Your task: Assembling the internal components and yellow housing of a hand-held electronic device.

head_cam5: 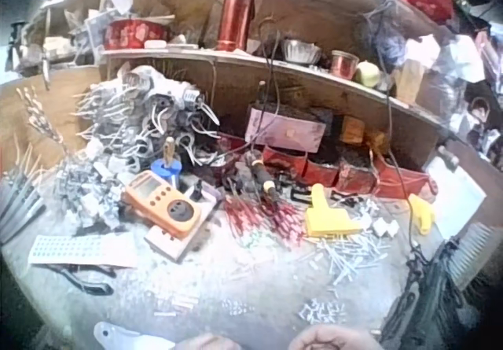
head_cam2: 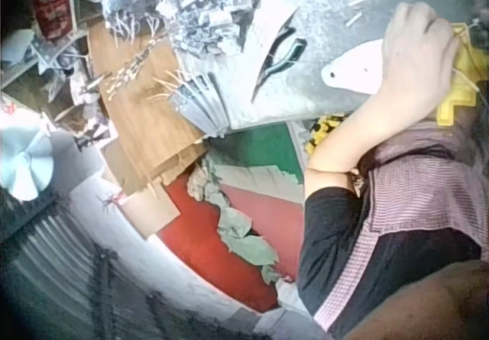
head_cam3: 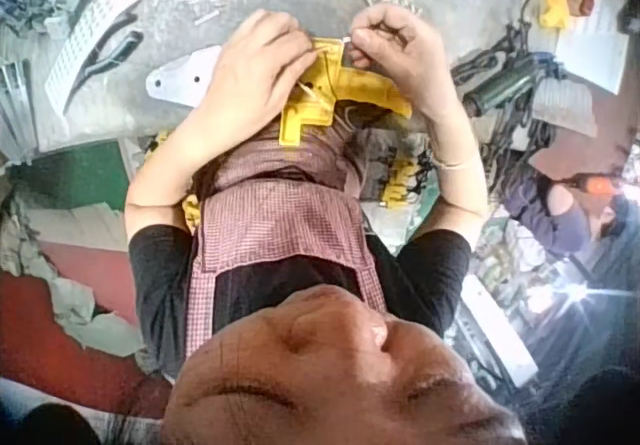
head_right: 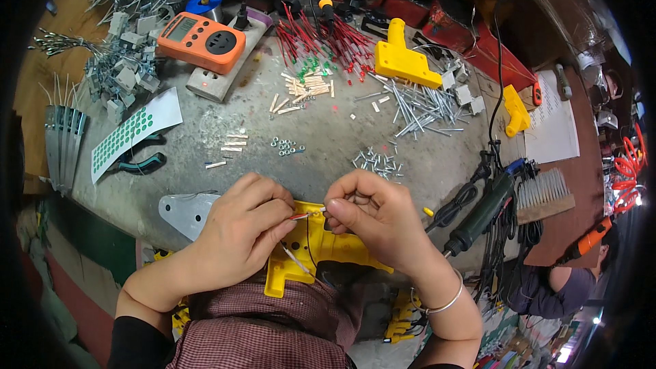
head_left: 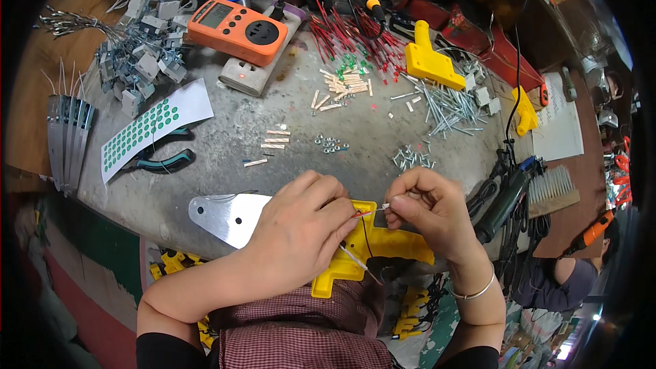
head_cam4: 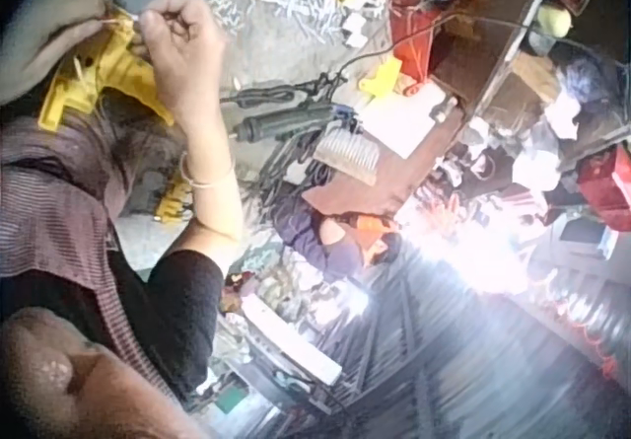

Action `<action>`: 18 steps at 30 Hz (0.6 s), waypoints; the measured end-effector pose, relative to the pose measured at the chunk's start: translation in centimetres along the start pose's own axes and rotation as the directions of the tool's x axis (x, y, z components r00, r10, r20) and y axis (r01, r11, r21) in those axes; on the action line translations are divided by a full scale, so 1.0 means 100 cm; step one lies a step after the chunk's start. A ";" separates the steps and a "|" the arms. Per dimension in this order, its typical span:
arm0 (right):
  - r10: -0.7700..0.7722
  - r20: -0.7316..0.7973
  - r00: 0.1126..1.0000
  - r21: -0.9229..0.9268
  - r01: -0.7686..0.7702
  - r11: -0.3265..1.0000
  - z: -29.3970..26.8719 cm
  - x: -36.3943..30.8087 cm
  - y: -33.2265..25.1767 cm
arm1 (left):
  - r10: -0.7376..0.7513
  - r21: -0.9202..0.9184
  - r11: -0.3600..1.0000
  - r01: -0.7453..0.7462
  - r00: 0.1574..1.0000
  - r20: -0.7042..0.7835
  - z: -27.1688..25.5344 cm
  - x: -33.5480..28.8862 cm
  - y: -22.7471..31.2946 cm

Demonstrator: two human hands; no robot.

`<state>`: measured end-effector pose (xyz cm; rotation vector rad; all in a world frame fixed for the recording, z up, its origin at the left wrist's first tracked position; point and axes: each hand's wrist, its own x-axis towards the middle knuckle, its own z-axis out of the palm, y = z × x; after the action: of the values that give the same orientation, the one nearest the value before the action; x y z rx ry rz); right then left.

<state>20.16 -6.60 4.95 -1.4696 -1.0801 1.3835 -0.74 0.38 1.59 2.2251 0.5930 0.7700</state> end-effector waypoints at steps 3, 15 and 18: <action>-0.041 -0.024 0.999 0.040 0.042 0.998 0.005 -0.004 0.000 | 0.008 0.020 1.000 -0.007 1.000 -0.018 0.001 -0.002 0.001; 0.002 -0.022 1.000 -0.097 -0.005 0.995 0.008 -0.008 -0.003 | 0.017 0.073 0.997 -0.015 1.000 -0.023 0.002 -0.003 0.002; -0.213 0.017 0.977 -0.391 0.202 0.898 0.018 -0.003 -0.006 | 0.032 0.097 0.995 -0.031 0.999 -0.010 0.005 -0.003 0.000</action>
<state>18.28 -6.65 5.52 -1.5881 -1.5153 1.0327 -0.60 -0.06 1.22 2.3249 0.6137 0.7864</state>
